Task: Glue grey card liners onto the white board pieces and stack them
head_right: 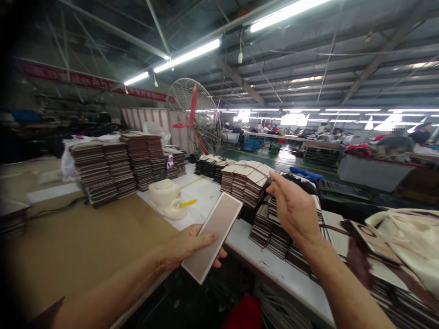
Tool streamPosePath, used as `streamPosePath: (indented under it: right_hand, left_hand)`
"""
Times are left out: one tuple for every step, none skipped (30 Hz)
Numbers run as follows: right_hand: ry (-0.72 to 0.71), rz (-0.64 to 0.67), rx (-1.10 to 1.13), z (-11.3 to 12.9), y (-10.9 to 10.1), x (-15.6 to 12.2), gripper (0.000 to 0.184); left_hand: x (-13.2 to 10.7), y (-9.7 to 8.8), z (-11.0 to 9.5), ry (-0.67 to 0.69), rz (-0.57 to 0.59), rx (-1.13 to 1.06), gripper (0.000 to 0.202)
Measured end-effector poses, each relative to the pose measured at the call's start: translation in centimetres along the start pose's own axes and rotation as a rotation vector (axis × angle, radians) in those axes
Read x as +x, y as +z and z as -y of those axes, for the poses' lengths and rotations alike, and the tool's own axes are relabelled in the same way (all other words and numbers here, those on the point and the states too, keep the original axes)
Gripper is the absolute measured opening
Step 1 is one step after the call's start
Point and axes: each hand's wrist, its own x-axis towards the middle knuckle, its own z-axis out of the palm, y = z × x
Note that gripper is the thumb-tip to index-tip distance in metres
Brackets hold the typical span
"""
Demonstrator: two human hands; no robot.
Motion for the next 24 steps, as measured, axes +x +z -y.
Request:
streamPosePath:
  right_hand:
    - [0.03,0.014,0.021,1.3,0.8,-0.3,0.032]
    - [0.04,0.032,0.034,2.4,1.7,-0.6,0.031]
    - [0.033,0.043,0.043,3.4,2.5,-0.8,0.03]
    - [0.011,0.046,0.059,4.3,3.4,-0.9,0.031]
    - [-0.009,0.047,0.094,5.1,4.3,-1.0,0.031]
    - [-0.012,0.07,0.153,5.9,5.0,-1.1,0.032]
    - [0.001,0.128,0.234,6.7,5.7,-1.2,0.034]
    - [0.022,0.214,0.326,7.6,6.3,-1.3,0.038]
    - [0.043,0.316,0.415,8.6,6.8,-1.3,0.043]
    - [0.059,0.413,0.491,9.5,7.2,-1.4,0.049]
    - [0.063,0.488,0.55,10.4,7.6,-1.5,0.054]
    - [0.06,0.529,0.593,11.3,7.9,-1.5,0.053]
    - [0.059,0.542,0.625,12.0,8.2,-1.5,0.046]
    - [0.062,0.547,0.651,12.7,8.4,-1.4,0.036]
    - [0.071,0.553,0.678,13.2,8.7,-1.3,0.027]
    - [0.083,0.57,0.704,13.6,8.9,-1.3,0.027]
    - [0.1,0.6,0.724,13.9,9.0,-1.3,0.03]
    - [0.121,0.634,0.735,14.2,9.1,-1.3,0.032]
    - [0.137,0.671,0.741,14.4,9.2,-1.3,0.034]
    - [0.149,0.703,0.744,14.5,9.2,-1.4,0.035]
    - [0.156,0.732,0.747,14.6,9.2,-1.4,0.036]
    - [0.162,0.76,0.756,14.6,9.1,-1.5,0.036]
    - [0.17,0.787,0.773,14.6,9.0,-1.5,0.036]
    - [0.182,0.814,0.798,14.5,8.8,-1.5,0.036]
  left_hand:
    - [-0.7,0.1,0.4,0.01,-0.027,-0.024,0.047]
    - [-1.4,0.2,0.7,0.019,-0.048,-0.048,0.048]
    - [-2.2,0.2,1.1,0.029,-0.069,-0.069,0.048]
    - [-2.9,0.2,1.4,0.034,-0.09,-0.087,0.048]
    - [-3.6,0.2,1.7,0.037,-0.114,-0.098,0.048]
    - [-4.3,0.2,2.1,0.036,-0.138,-0.105,0.049]
    - [-5.0,0.1,2.4,0.033,-0.163,-0.107,0.051]
    - [-5.5,0.1,2.7,0.03,-0.187,-0.107,0.053]
    - [-6.1,0.0,3.1,0.027,-0.208,-0.106,0.054]
    - [-6.6,-0.1,3.4,0.024,-0.225,-0.103,0.056]
    - [-7.0,-0.1,3.7,0.023,-0.242,-0.1,0.057]
    - [-7.4,-0.1,4.0,0.02,-0.257,-0.093,0.058]
    - [-7.8,-0.2,4.2,0.021,-0.273,-0.082,0.059]
    - [-8.1,-0.2,4.5,0.025,-0.29,-0.067,0.059]
    - [-8.4,-0.2,4.6,0.031,-0.309,-0.048,0.058]
    - [-8.7,-0.2,4.8,0.039,-0.329,-0.029,0.058]
    - [-8.9,-0.1,4.9,0.048,-0.346,-0.009,0.058]
    - [-9.1,-0.1,5.0,0.056,-0.36,0.01,0.058]
    - [-9.3,-0.2,5.1,0.063,-0.367,0.029,0.059]
    - [-9.5,-0.2,5.1,0.07,-0.369,0.047,0.059]
    - [-9.7,-0.2,5.2,0.076,-0.365,0.063,0.06]
    - [-9.9,-0.3,5.3,0.078,-0.358,0.075,0.06]
    - [-10.2,-0.3,5.4,0.076,-0.351,0.079,0.059]
    - [-10.4,-0.4,5.5,0.072,-0.35,0.072,0.059]
